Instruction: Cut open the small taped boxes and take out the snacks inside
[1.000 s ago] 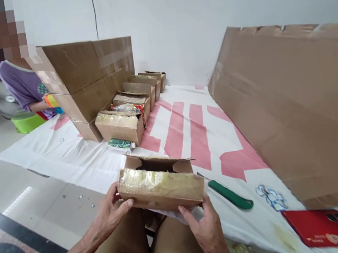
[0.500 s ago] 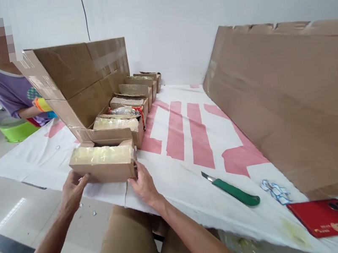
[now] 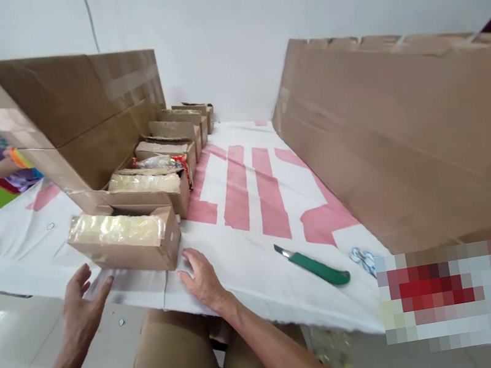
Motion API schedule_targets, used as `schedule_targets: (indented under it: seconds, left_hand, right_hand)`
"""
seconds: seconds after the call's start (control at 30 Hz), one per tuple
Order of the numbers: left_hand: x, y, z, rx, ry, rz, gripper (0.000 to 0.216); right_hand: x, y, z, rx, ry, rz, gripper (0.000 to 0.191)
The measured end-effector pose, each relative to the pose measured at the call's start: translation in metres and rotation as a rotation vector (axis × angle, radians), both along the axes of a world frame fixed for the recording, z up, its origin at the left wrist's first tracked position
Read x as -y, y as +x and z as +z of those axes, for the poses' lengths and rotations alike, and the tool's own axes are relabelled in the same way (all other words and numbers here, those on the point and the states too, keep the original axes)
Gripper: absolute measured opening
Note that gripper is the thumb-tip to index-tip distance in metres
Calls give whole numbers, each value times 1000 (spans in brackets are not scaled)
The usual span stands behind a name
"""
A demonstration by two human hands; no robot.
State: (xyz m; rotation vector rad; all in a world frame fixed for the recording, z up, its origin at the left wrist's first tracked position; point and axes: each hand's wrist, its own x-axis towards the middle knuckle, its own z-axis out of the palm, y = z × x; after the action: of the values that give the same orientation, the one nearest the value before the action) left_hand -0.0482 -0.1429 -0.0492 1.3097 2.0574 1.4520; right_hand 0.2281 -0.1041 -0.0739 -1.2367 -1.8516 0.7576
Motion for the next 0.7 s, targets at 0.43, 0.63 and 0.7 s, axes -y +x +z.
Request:
schedule_targets:
  seconds: [0.43,0.63,0.7]
  left_hand:
    - [2,62,-47,-590,111,-233,29]
    - [8,64,-51,-690,168,-245,25]
    - [7,63,-53,-697,182,-245,25]
  right_hand:
    - [-1,4,-15,-5,105,28,27]
    - [3,-1,-10,135,159,128,16]
    - [6,-3,-7,199,172,157,14]
